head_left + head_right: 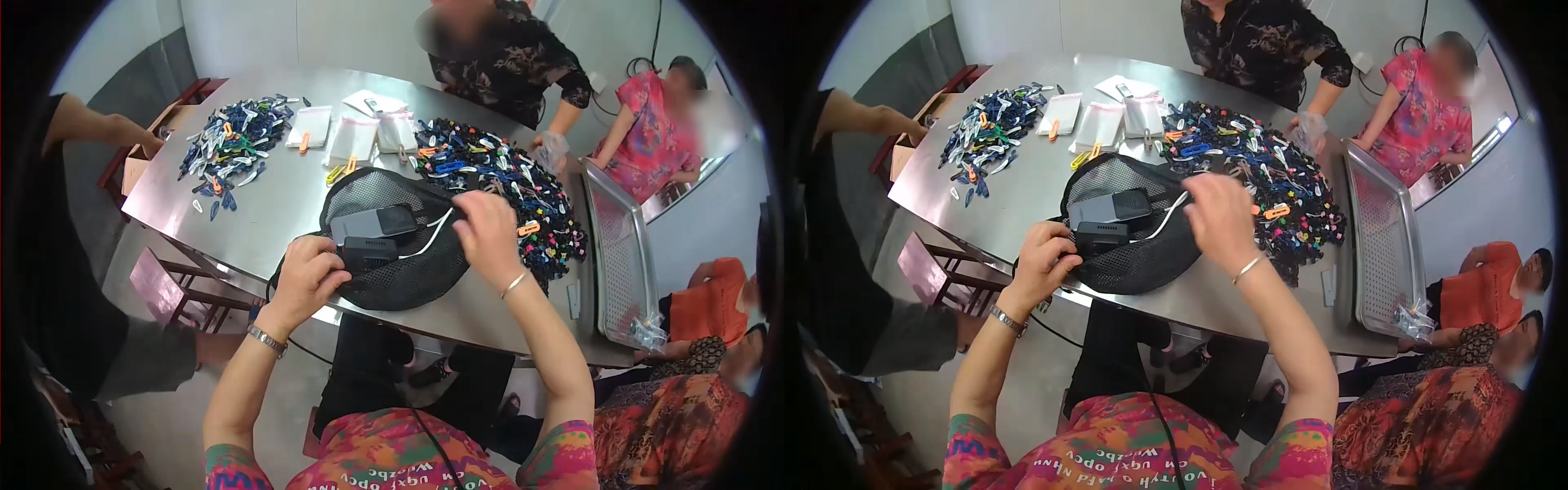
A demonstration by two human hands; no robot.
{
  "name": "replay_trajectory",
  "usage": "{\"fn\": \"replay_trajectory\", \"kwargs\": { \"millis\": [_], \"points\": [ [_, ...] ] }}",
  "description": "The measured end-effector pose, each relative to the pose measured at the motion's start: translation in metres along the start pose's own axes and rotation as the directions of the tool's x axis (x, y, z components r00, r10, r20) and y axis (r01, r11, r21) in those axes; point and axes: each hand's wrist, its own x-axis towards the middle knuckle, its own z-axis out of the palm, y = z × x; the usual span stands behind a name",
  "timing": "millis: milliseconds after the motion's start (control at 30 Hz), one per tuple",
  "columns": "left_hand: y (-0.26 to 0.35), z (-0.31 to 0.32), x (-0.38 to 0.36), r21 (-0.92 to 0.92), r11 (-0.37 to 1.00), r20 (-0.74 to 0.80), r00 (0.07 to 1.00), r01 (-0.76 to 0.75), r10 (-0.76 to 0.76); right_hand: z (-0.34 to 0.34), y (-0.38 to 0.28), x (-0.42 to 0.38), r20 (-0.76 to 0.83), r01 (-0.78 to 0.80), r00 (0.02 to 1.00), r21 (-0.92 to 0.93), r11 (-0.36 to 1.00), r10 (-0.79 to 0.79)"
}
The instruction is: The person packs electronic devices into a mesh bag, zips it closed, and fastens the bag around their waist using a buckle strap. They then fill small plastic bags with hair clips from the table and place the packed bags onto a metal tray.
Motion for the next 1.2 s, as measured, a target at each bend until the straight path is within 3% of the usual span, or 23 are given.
{"fn": "replay_trajectory", "kwargs": {
  "millis": [100,133,200,267,367,467,500,567,600,633,733,867,900,967,1000,1033,1100,1167,1200],
  "points": [
    [0.005,-0.002,0.004,0.052,0.995,0.037,0.996,-0.081,0.08,0.003,-0.012,0.002,0.224,0.368,0.884,0.208,0.906,-0.41],
    [0.007,-0.005,0.006,0.066,0.992,0.061,0.993,-0.107,0.103,0.002,-0.015,0.003,0.221,0.369,0.884,0.212,0.905,-0.412],
    [0.014,-0.008,0.01,0.13,0.984,0.083,0.99,-0.121,0.111,-0.002,-0.021,0.007,0.388,0.295,0.842,0.251,0.922,-0.376],
    [0.014,-0.011,0.01,0.195,0.972,0.102,0.988,-0.131,0.113,-0.003,-0.02,0.008,0.372,0.283,0.85,0.276,0.918,-0.374],
    [0.011,-0.011,0.011,0.117,0.992,-0.009,0.999,-0.038,0.04,-0.001,-0.022,0.009,0.321,0.237,0.879,0.347,0.908,-0.352],
    [0.007,0.002,0.01,-0.117,0.981,-0.205,0.963,0.156,-0.177,0.0,-0.029,0.012,0.36,0.17,0.878,0.382,0.909,-0.315],
    [0.005,0.007,0.009,-0.111,0.981,-0.207,0.962,0.16,-0.18,0.0,-0.032,0.014,0.358,0.174,0.877,0.387,0.905,-0.321],
    [0.006,0.015,0.007,-0.127,0.983,-0.214,0.964,0.136,-0.16,0.002,-0.036,0.018,0.527,0.125,0.795,0.341,0.932,-0.3],
    [0.008,0.017,0.006,-0.065,0.992,-0.233,0.965,0.11,-0.123,0.003,-0.039,0.018,0.54,0.134,0.785,0.33,0.935,-0.303],
    [0.009,0.017,0.007,-0.062,0.992,-0.236,0.964,0.113,-0.124,0.003,-0.04,0.017,0.539,0.138,0.784,0.332,0.933,-0.307],
    [0.009,0.015,0.006,0.088,0.996,-0.295,0.955,0.016,0.011,-0.002,-0.045,0.018,0.286,0.213,0.879,0.481,0.85,-0.382],
    [0.005,0.021,0.002,0.02,0.996,-0.34,0.937,0.092,-0.08,-0.013,-0.054,0.021,0.343,0.221,0.854,0.441,0.87,-0.391],
    [0.005,0.019,0.003,0.025,0.995,-0.345,0.935,0.1,-0.086,-0.014,-0.054,0.026,0.368,0.267,0.843,0.348,0.899,-0.393],
    [0.004,0.012,0.004,-0.116,0.97,-0.392,0.887,0.215,-0.244,-0.011,-0.057,0.036,0.35,0.308,0.855,0.251,0.918,-0.382],
    [-0.003,0.006,-0.005,-0.258,0.875,-0.36,0.799,0.411,-0.482,-0.01,-0.06,0.041,0.335,0.259,0.876,0.279,0.925,-0.346],
    [-0.009,0.0,-0.013,-0.251,0.873,-0.371,0.791,0.419,-0.486,-0.008,-0.063,0.046,0.321,0.209,0.896,0.305,0.929,-0.307],
    [-0.016,-0.008,-0.027,-0.211,0.767,-0.512,0.6,0.606,-0.615,-0.001,-0.064,0.052,0.338,0.175,0.899,0.307,0.936,-0.279],
    [-0.019,-0.007,-0.043,0.05,0.836,-0.469,0.751,0.547,-0.464,0.008,-0.064,0.056,0.36,0.137,0.9,0.304,0.943,-0.247],
    [-0.013,-0.011,-0.04,0.098,0.834,-0.43,0.779,0.543,-0.456,0.011,-0.065,0.057,0.38,0.111,0.899,0.284,0.952,-0.218]
  ]
}}
